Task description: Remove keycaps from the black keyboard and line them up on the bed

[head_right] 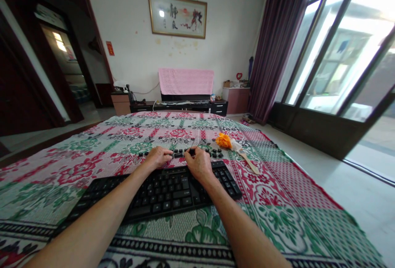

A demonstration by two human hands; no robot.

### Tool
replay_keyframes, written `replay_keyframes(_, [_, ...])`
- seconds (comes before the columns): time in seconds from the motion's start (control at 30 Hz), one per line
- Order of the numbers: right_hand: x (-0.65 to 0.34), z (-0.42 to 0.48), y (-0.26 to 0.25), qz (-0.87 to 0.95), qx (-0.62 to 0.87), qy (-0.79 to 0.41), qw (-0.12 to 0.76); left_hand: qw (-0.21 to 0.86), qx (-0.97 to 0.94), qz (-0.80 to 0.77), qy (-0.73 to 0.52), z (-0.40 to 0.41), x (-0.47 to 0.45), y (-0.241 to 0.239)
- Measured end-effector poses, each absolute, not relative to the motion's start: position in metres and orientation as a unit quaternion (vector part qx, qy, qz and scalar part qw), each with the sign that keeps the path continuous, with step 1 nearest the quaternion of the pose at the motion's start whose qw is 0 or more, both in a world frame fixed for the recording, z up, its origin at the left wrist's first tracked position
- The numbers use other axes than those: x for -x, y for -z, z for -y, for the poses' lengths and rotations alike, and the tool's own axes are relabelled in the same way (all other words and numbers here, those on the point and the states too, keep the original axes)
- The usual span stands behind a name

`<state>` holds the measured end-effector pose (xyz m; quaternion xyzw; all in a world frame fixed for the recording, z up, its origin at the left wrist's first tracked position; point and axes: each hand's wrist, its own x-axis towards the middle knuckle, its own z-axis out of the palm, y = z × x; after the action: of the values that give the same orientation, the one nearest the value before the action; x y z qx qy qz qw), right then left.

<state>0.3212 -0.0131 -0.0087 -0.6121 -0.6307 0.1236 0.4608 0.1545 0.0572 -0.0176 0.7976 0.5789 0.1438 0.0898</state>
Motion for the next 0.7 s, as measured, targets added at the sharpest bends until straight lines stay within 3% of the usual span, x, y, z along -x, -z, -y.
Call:
replay_keyframes(0.47, [-0.321,0.012,0.008,0.633,0.604,-0.135,0.465,0.095,-0.800,-0.577,-0.134,-0.062,-0.154,0.019])
replay_keyframes(0.7, [-0.311,0.021,0.000,0.695,0.519,-0.229,0.441,0.135,-0.842,-0.513,-0.097,-0.038,-0.135,-0.004])
